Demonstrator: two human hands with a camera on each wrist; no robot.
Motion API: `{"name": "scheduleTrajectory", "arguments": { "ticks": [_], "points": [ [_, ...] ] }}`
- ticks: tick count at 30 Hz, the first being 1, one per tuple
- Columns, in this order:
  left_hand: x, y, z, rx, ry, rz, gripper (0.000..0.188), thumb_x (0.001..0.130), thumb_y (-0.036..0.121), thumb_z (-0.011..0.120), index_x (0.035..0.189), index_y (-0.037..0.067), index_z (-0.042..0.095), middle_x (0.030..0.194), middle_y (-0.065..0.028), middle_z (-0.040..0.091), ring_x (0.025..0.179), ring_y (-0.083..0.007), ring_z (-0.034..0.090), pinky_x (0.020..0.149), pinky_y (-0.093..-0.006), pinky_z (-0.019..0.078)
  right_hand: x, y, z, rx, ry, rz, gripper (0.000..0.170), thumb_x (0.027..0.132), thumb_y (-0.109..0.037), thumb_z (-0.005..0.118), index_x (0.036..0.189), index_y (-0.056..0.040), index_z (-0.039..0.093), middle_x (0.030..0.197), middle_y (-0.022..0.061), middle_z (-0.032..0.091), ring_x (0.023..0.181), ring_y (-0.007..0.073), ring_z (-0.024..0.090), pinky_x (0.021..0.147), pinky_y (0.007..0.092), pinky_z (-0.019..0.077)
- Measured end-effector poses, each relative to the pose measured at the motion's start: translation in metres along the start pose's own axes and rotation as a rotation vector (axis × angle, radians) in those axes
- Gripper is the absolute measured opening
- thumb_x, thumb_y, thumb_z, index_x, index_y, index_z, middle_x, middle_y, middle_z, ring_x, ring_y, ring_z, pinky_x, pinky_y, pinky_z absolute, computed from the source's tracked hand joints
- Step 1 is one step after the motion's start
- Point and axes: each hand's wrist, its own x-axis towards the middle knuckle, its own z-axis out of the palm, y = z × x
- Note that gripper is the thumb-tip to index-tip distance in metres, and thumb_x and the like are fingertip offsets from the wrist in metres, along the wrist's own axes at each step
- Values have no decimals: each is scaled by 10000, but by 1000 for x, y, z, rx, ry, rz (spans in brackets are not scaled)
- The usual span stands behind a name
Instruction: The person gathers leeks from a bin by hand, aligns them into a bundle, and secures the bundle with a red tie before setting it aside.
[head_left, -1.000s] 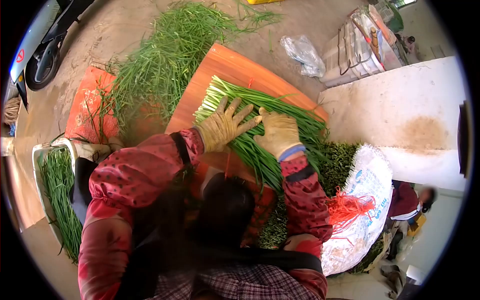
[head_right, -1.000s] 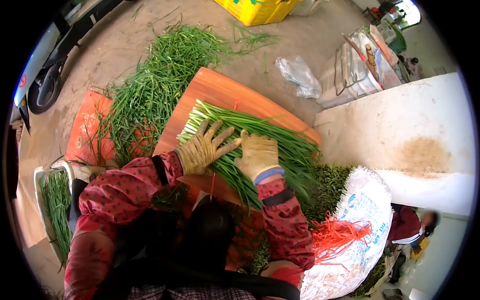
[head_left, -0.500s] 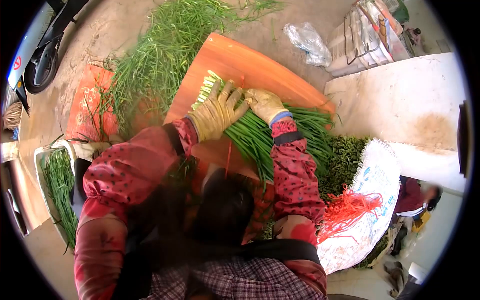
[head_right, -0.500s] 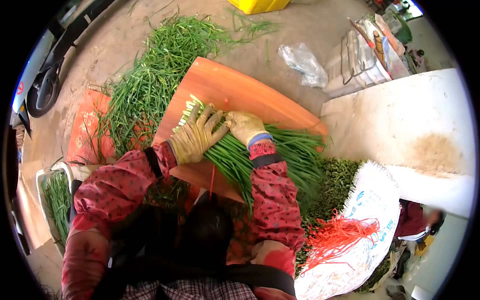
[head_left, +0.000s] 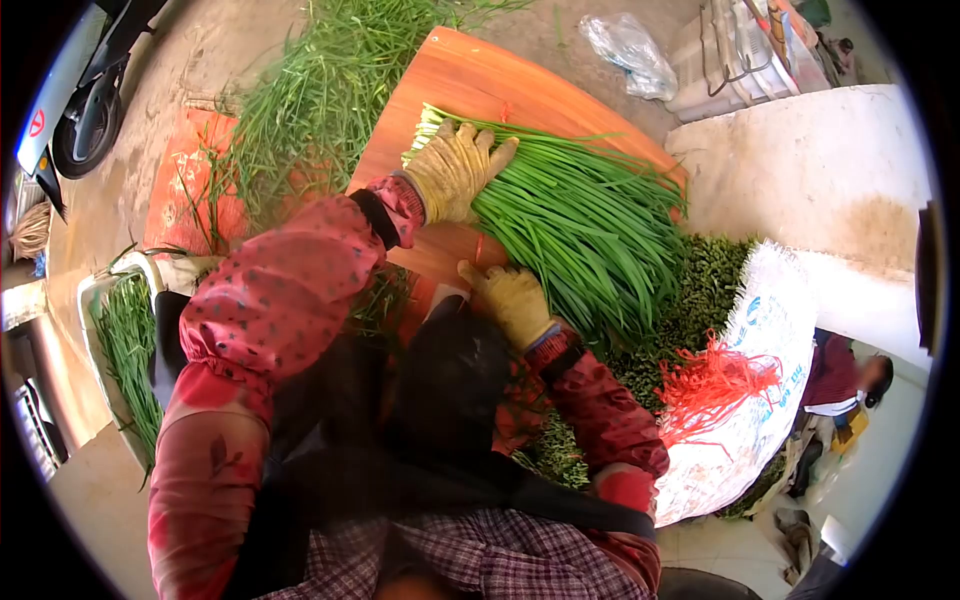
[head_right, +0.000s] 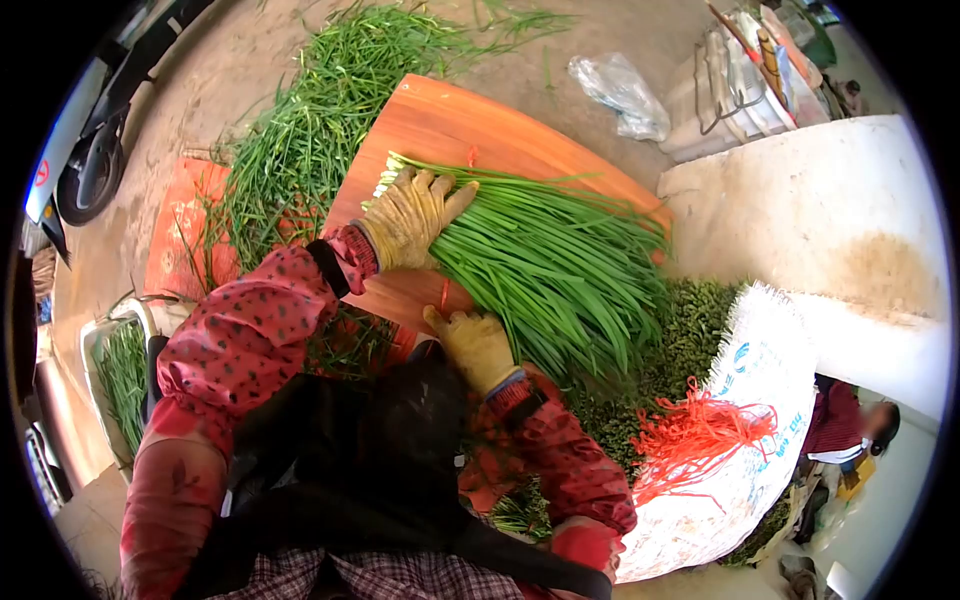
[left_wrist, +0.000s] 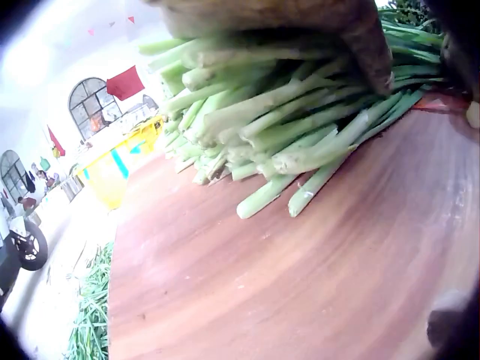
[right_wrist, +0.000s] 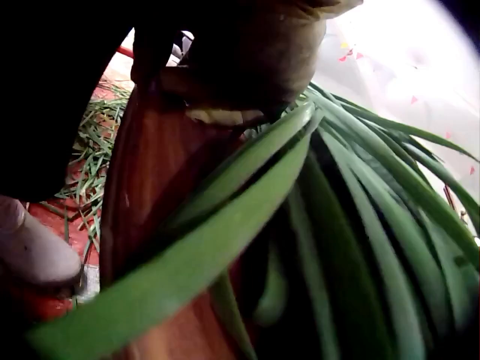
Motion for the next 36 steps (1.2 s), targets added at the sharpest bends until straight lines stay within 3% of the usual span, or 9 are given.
{"name": "scheduleTrajectory", "arguments": {
  "ticks": [3, 6, 9, 13, 20, 23, 28, 31, 36],
  "points": [
    [1, 0, -6, 8, -19, -27, 1176, 564, 603, 798, 1459, 17, 309, 1216, -158, 529, 1152, -320, 509, 976, -462, 404, 19, -1, 4, 54, -113, -35, 302, 841, -147, 595, 1141, -176, 619, 815, 40, 634, 734, 251, 646, 635, 395, 509],
    [2, 0, -9, 34, -27, -43, 1170, 575, 577, 803, 1460, 2, 299, 1229, -160, 526, 1156, -318, 508, 978, -461, 406, 28, 3, -22, 475, 421, -58, 109, 882, -104, 553, 986, -93, 581, 748, 94, 626, 682, 247, 638, 580, 375, 503],
    [2, 2, -12, 24, -61, -31, 1093, 633, 502, 788, 1456, -18, 292, 1254, -165, 510, 1175, -320, 492, 988, -458, 404, 45, 3, -35, 1153, 535, 299, 58, 932, -85, 555, 952, -30, 562, 793, 90, 660, 626, 188, 622, 532, 315, 501],
    [4, 2, -10, 19, -69, -49, 1045, 662, 456, 771, 1457, -18, 287, 1283, -169, 489, 1198, -325, 472, 1005, -449, 391, 63, 17, -52, 1518, 246, 657, 115, 951, -101, 574, 949, 11, 550, 789, 56, 660, 598, 92, 578, 534, 262, 505],
    [9, 3, -19, -35, -126, -66, 1068, 673, 532, 752, 1456, -23, 283, 1312, -171, 480, 1201, -342, 469, 1019, -459, 381, 70, 35, -47, 548, 874, 310, 95, 851, -93, 676, 882, -57, 593, 727, 136, 610, 591, 349, 587, 543, 399, 487],
    [12, 3, -22, -120, -147, -90, 1088, 672, 566, 746, 1454, -30, 281, 1311, -181, 483, 1199, -349, 470, 1022, -463, 380, 72, 52, -55, 408, 964, 340, 93, 850, -88, 678, 853, -56, 591, 738, 129, 612, 594, 329, 594, 539, 393, 485],
    [14, 7, -22, -75, -173, -116, 1125, 653, 574, 761, 1458, -41, 271, 1353, -195, 462, 1212, -359, 460, 1024, -466, 384, 17, 54, -18, 536, 922, 650, 96, 876, -81, 661, 849, -54, 573, 740, 115, 613, 603, 289, 599, 543, 385, 486],
    [13, 10, -13, -32, -74, -117, 1129, 649, 570, 766, 1457, -43, 269, 1375, -200, 438, 1219, -361, 452, 1029, -471, 379, 10, 43, -13, 601, 980, 609, 101, 899, -114, 643, 852, -62, 569, 774, 115, 627, 621, 273, 607, 535, 386, 484],
    [8, 13, -12, -43, -48, -93, 1074, 689, 542, 743, 1460, -35, 268, 1400, -223, 410, 1248, -383, 426, 1048, -494, 358, 86, 79, -53, 229, 900, 194, 115, 856, -157, 633, 944, -84, 647, 864, 110, 657, 707, 342, 616, 673, 440, 492]
  ]
}}
